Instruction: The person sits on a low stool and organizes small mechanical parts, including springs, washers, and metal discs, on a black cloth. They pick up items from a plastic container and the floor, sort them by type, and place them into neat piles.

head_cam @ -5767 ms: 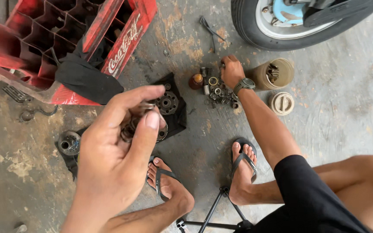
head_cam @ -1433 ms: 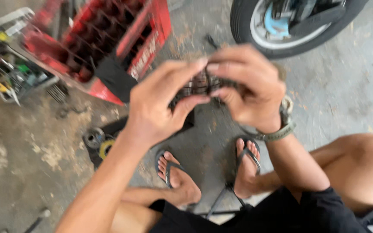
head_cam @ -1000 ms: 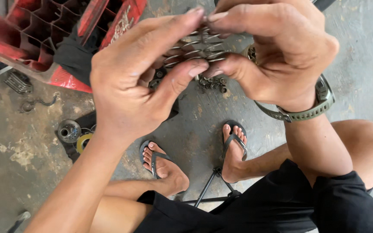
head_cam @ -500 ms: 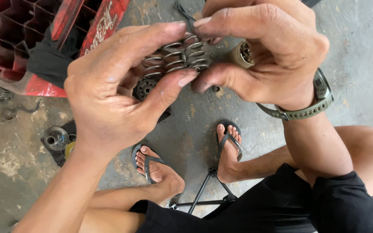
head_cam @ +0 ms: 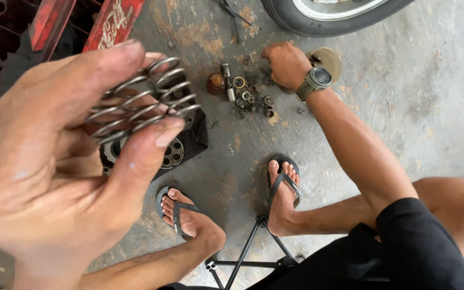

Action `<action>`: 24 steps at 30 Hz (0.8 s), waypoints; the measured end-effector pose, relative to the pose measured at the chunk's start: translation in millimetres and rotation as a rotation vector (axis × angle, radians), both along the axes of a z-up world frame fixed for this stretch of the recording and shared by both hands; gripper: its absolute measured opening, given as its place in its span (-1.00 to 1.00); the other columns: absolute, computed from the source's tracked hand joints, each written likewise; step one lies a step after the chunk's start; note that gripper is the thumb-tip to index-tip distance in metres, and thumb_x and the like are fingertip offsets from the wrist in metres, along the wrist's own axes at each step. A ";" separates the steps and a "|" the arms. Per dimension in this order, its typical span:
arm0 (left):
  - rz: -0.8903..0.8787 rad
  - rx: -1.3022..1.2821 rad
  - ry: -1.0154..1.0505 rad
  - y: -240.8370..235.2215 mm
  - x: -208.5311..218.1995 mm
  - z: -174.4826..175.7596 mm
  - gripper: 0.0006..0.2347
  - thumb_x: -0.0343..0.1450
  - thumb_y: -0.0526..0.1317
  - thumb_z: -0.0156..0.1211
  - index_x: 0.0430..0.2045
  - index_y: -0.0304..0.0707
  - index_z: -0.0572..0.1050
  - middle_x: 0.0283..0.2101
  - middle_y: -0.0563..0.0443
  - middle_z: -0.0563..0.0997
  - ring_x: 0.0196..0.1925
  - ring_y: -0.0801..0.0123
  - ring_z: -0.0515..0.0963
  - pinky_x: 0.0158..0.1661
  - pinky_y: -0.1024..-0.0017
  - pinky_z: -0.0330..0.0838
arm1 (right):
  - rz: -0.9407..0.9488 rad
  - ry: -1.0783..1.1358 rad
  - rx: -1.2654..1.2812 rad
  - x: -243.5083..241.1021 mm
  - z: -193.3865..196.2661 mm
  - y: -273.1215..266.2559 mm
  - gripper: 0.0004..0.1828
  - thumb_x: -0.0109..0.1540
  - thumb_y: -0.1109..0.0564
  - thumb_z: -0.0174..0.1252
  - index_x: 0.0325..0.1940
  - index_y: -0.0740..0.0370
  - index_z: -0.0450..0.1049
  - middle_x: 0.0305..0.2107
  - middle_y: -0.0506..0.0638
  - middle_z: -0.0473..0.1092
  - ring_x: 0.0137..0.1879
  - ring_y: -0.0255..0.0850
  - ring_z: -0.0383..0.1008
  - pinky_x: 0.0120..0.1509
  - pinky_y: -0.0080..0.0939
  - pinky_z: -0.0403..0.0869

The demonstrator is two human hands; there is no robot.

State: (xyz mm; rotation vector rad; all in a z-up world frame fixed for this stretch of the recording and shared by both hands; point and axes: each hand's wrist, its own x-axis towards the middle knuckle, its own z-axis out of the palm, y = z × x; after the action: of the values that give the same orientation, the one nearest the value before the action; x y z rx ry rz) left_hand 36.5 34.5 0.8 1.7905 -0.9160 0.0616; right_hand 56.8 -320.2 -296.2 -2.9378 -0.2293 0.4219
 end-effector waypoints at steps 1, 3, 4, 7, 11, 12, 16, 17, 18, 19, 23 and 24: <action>-0.003 0.007 0.014 2.5 1.6 -1.7 -0.69 0.49 -0.55 0.34 0.04 -0.85 0.37 0.09 -0.62 0.52 0.08 -0.10 0.68 0.03 0.27 0.74 | -0.017 -0.005 -0.047 3.8 -16.6 -6.0 -0.51 0.08 0.55 0.03 0.00 0.28 0.60 -0.20 0.23 0.57 -0.08 0.12 0.60 -0.02 0.15 0.58; -0.004 0.019 0.034 7.4 4.0 -5.0 -0.68 0.48 -0.55 0.33 0.05 -0.84 0.36 0.10 -0.62 0.51 0.08 -0.08 0.69 0.03 0.29 0.75 | -0.033 -0.004 -0.088 8.5 -45.9 -9.3 -0.51 0.06 0.55 0.01 -0.04 0.29 0.61 -0.26 0.25 0.56 -0.18 0.14 0.61 -0.28 0.13 0.63; -0.012 0.026 0.049 8.7 5.1 -6.7 -0.66 0.48 -0.55 0.33 0.06 -0.83 0.34 0.11 -0.61 0.50 0.08 -0.06 0.69 0.04 0.31 0.76 | -0.049 0.095 -0.130 10.4 -56.8 -9.3 -0.72 0.23 0.43 0.05 -0.07 0.30 0.58 -0.29 0.22 0.52 -0.21 0.06 0.58 -0.27 0.02 0.64; -0.025 0.037 0.078 12.2 7.7 -10.4 -0.64 0.46 -0.54 0.32 0.08 -0.81 0.31 0.13 -0.60 0.47 0.09 -0.01 0.70 0.05 0.34 0.77 | -0.091 0.261 -0.200 18.7 -79.6 -6.3 -0.85 0.37 0.35 0.05 -0.05 0.33 0.53 -0.26 0.26 0.50 -0.19 0.15 0.57 -0.24 0.09 0.64; -0.046 0.060 0.108 18.9 8.7 -8.5 -0.60 0.44 -0.53 0.30 0.11 -0.79 0.26 0.16 -0.58 0.43 0.09 0.05 0.71 0.06 0.40 0.79 | -0.142 0.248 -0.249 19.2 -117.4 -12.0 -0.85 0.27 0.34 0.17 -0.08 0.32 0.54 -0.29 0.27 0.50 -0.21 0.30 0.57 -0.30 0.30 0.63; -0.040 0.061 0.104 21.5 7.7 -6.9 -0.60 0.44 -0.53 0.30 0.11 -0.79 0.26 0.16 -0.58 0.43 0.09 0.05 0.71 0.06 0.40 0.79 | -0.137 0.244 -0.248 15.4 -96.1 -3.4 -0.85 0.27 0.34 0.17 -0.08 0.32 0.54 -0.29 0.27 0.50 -0.21 0.30 0.57 -0.30 0.30 0.63; -0.044 0.073 0.095 30.1 4.4 5.7 -0.56 0.42 -0.53 0.29 0.13 -0.76 0.22 0.20 -0.56 0.40 0.10 0.12 0.72 0.07 0.46 0.80 | -0.395 -0.042 0.519 1.8 5.7 30.3 -0.73 0.29 0.44 0.05 0.07 0.42 0.48 -0.19 0.30 0.53 -0.18 0.04 0.62 -0.09 -0.15 0.65; -0.044 0.073 0.085 31.5 3.0 9.7 -0.54 0.42 -0.52 0.28 0.14 -0.76 0.20 0.21 -0.56 0.38 0.10 0.14 0.72 0.07 0.48 0.81 | -0.384 -0.248 0.825 -1.1 34.7 38.0 -0.73 0.32 0.32 0.17 0.12 0.43 0.48 -0.10 0.26 0.54 -0.03 -0.01 0.64 0.14 -0.12 0.64; -0.045 0.074 0.071 24.6 -0.5 12.7 -0.54 0.42 -0.52 0.28 0.14 -0.76 0.20 0.21 -0.56 0.38 0.10 0.14 0.72 0.07 0.48 0.81 | -0.380 -0.262 0.827 -8.6 62.7 48.2 -0.73 0.32 0.32 0.17 0.12 0.43 0.48 -0.10 0.26 0.54 -0.03 -0.01 0.64 0.14 -0.12 0.64; 0.052 0.026 0.004 16.9 -4.6 16.2 -0.64 0.42 -0.51 0.28 0.03 -0.79 0.30 0.08 -0.59 0.49 0.05 -0.02 0.75 0.00 0.36 0.85 | -0.310 -0.318 0.960 -17.3 91.1 57.7 -0.63 0.32 0.29 0.23 0.19 0.47 0.40 -0.07 0.26 0.51 -0.02 -0.07 0.60 0.13 -0.20 0.63; 0.132 -0.045 -0.125 9.0 -9.6 15.6 -0.72 0.39 -0.47 0.37 -0.09 -0.73 0.45 -0.07 -0.50 0.64 0.00 -0.06 0.74 0.03 0.29 0.75 | -0.153 -0.601 1.030 -51.8 172.7 98.1 -0.51 0.26 -0.06 0.26 0.12 0.35 0.44 -0.12 0.07 0.43 -0.26 -0.34 0.46 -0.28 -0.48 0.50; 0.131 -0.045 -0.142 8.7 -11.0 16.8 -0.72 0.39 -0.47 0.37 -0.09 -0.73 0.45 -0.07 -0.50 0.64 0.00 -0.06 0.74 0.03 0.29 0.75 | -0.145 -0.617 1.033 -54.7 189.8 106.3 -0.51 0.26 -0.06 0.26 0.12 0.35 0.44 -0.12 0.07 0.43 -0.26 -0.34 0.46 -0.28 -0.48 0.50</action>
State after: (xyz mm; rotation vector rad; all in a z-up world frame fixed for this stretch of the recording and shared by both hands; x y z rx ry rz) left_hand 25.5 43.3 17.6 1.8201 -0.8890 0.2946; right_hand 2.1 -213.9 -106.4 -1.9430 -0.2108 -0.5052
